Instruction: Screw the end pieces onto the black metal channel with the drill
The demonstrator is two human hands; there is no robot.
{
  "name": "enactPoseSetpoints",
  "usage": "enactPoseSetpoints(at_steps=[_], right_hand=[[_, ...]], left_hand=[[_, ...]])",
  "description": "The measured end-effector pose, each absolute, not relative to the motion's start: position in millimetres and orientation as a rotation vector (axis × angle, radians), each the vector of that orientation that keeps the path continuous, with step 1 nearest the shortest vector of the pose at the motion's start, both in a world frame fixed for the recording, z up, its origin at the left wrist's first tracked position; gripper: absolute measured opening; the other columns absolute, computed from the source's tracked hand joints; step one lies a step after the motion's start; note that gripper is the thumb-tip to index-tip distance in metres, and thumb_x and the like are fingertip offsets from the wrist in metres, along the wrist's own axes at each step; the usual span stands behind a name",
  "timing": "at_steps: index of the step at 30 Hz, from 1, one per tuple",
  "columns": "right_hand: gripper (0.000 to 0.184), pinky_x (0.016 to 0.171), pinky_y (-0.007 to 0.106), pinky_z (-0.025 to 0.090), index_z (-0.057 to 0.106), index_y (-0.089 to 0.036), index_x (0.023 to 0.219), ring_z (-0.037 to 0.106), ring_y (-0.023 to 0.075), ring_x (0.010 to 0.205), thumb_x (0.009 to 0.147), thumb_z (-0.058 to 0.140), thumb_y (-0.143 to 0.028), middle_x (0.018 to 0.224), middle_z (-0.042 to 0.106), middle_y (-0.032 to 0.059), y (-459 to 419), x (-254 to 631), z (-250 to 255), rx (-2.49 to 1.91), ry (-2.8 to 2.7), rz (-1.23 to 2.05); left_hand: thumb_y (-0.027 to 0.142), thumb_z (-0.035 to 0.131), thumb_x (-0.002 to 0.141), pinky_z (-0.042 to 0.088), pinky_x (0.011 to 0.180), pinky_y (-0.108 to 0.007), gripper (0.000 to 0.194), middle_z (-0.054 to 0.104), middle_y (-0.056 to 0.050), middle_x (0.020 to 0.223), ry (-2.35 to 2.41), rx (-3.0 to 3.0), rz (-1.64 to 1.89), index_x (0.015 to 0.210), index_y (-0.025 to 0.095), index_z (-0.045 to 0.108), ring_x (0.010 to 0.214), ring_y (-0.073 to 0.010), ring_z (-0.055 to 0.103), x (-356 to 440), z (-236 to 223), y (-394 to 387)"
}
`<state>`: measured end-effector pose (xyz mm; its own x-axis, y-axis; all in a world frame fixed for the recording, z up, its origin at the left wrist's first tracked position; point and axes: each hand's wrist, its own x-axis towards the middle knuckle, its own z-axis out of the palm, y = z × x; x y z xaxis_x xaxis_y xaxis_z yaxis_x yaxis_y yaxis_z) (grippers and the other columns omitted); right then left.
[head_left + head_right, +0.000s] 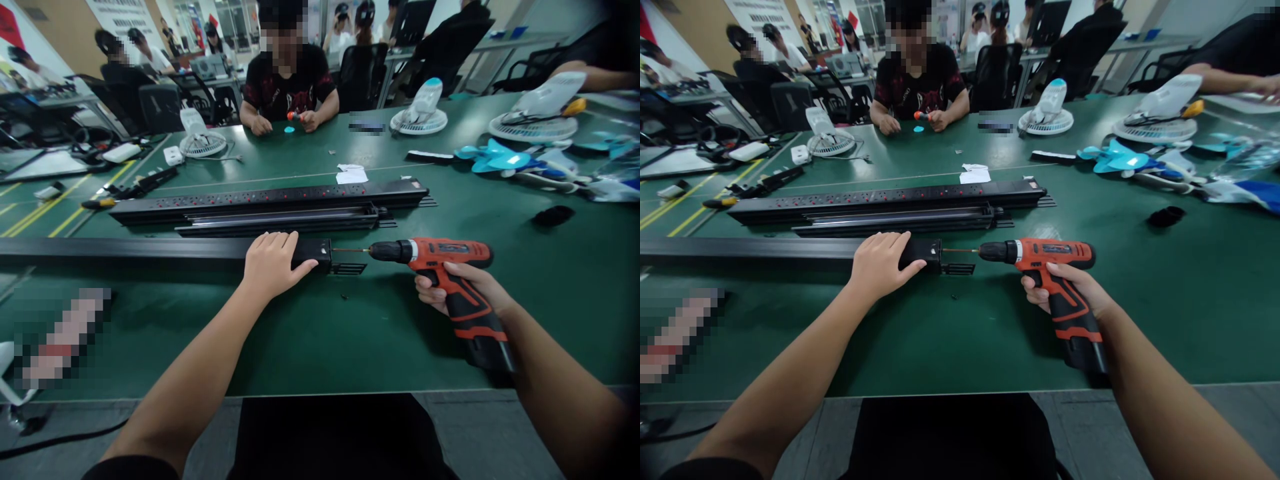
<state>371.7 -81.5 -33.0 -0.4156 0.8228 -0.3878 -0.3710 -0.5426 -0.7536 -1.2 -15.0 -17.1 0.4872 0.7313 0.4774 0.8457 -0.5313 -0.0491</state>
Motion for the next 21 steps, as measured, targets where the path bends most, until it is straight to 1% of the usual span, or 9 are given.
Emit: enactPoseSetpoints(at_steps=[5,9,14,18,21], right_hand=[[0.029,0.04,0.018,0.038,0.054,-0.023,0.085,0.036,0.0072,0.052,0.067,0.053,-0.046,0.073,0.049,-0.0011,-81.9,372.4,-34.1,-0.995,-0.748,2.012],[0.029,0.039,0.018,0.037,0.054,-0.023,0.084,0.036,0.0079,0.052,0.068,0.052,-0.046,0.07,0.047,-0.0011,-81.7,372.6,-34.4,-1.0,-0.752,2.021],[0.031,0.039,0.016,0.037,0.054,-0.022,0.089,0.036,0.0069,0.053,0.068,0.054,-0.045,0.073,0.049,-0.0011,-81.9,371.1,-32.8,-0.99,-0.733,2.005],[0.031,0.04,0.017,0.038,0.052,-0.023,0.091,0.036,0.0071,0.054,0.069,0.053,-0.044,0.074,0.05,-0.001,-82.0,372.0,-33.8,-0.972,-0.722,2.014],[0.031,0.04,0.017,0.038,0.052,-0.023,0.091,0.036,0.0073,0.054,0.069,0.053,-0.045,0.073,0.049,-0.0011,-81.7,373.4,-35.2,-0.972,-0.722,2.029]], left_hand=[[0.069,0.045,0.098,0.048,0.104,-0.05,0.068,0.074,-0.017,0.117,-1.317,-2.474,-0.587,0.132,0.013,0.064,0.11,-0.0339,0.068,-3.3,-20.8,-12.1],[0.071,0.044,0.098,0.048,0.102,-0.052,0.068,0.074,-0.017,0.114,-1.307,-2.491,-0.596,0.129,0.015,0.066,0.108,-0.0353,0.068,-3.9,-21.2,-10.4],[0.072,0.038,0.099,0.049,0.098,-0.051,0.072,0.072,-0.019,0.117,-1.324,-2.513,-0.591,0.128,0.012,0.066,0.109,-0.0362,0.066,-3.7,-18.9,-10.3],[0.064,0.033,0.103,0.05,0.098,-0.05,0.068,0.072,-0.019,0.119,-1.315,-2.512,-0.606,0.13,0.011,0.066,0.111,-0.0354,0.066,-3.5,-18.7,-10.2],[0.057,0.034,0.105,0.05,0.1,-0.051,0.062,0.072,-0.019,0.122,-1.3,-2.509,-0.622,0.131,0.01,0.066,0.114,-0.035,0.066,-3.0,-19.3,-9.9]])
